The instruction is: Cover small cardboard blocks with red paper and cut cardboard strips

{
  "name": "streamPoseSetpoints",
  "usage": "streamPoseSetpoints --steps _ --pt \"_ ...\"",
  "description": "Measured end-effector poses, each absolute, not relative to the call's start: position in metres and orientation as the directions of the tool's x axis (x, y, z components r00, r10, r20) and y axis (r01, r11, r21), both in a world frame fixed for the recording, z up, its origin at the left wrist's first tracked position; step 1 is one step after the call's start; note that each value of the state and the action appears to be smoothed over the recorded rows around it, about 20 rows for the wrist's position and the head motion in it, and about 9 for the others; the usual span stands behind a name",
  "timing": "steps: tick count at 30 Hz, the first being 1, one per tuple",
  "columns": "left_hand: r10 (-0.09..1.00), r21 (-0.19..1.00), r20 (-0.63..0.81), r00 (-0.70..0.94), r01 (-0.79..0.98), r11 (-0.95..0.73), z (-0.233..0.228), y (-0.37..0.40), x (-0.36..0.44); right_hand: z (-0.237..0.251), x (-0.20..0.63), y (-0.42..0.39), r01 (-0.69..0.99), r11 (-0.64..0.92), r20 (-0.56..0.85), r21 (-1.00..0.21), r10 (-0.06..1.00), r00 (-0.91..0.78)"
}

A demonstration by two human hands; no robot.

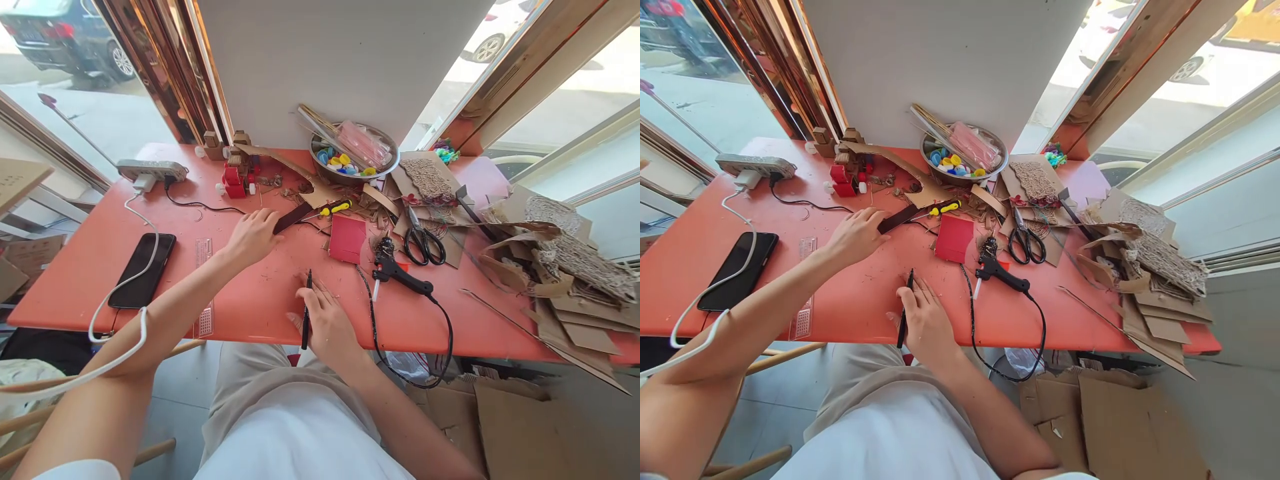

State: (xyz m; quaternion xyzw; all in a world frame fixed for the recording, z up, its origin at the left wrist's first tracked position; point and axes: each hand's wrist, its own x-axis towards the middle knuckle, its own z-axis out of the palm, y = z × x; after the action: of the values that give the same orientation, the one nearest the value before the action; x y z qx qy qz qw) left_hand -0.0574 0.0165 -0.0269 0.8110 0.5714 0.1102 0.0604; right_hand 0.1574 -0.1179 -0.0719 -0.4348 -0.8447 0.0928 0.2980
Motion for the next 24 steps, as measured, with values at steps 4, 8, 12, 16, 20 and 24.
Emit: streamPoseSetpoints --steps 4,8,12,16,20,24 --pt "0.949 0.206 0.041 0.312 0.927 -0.314 -0.024 0.031 -0.043 -0.073 0.156 -0.119 0.661 0.602 0.433 -0.447 0.793 -0.43" --pt "0.979 0.339 0.089 0.183 0.919 -0.202 -0.016 0.028 -0.07 -0.074 0.157 -0.121 0.642 0.595 0.443 -0.483 0.799 -0.407" --pt "0.995 0.709 0.091 0.035 0.699 -0.089 -0.01 -0.002 -0.103 -0.072 0.161 -0.12 0.562 0.522 0.387 -0.642 0.853 -0.35" --pt "1.0 0.954 0.019 0.024 0.3 -0.025 -0.007 -0.044 -0.104 -0.063 0.162 -0.111 0.246 0.286 0.239 -0.926 0.949 -0.204" --pt "0.994 0.984 -0.021 0.106 0.179 0.002 -0.003 -0.07 -0.086 -0.048 0.155 -0.096 -0.129 0.047 0.065 -0.991 0.988 -0.141" --pt "0.986 0.977 -0.034 0.165 0.214 -0.002 -0.004 -0.08 -0.07 -0.031 0.145 -0.084 -0.195 0.025 0.043 -0.981 0.995 -0.091"
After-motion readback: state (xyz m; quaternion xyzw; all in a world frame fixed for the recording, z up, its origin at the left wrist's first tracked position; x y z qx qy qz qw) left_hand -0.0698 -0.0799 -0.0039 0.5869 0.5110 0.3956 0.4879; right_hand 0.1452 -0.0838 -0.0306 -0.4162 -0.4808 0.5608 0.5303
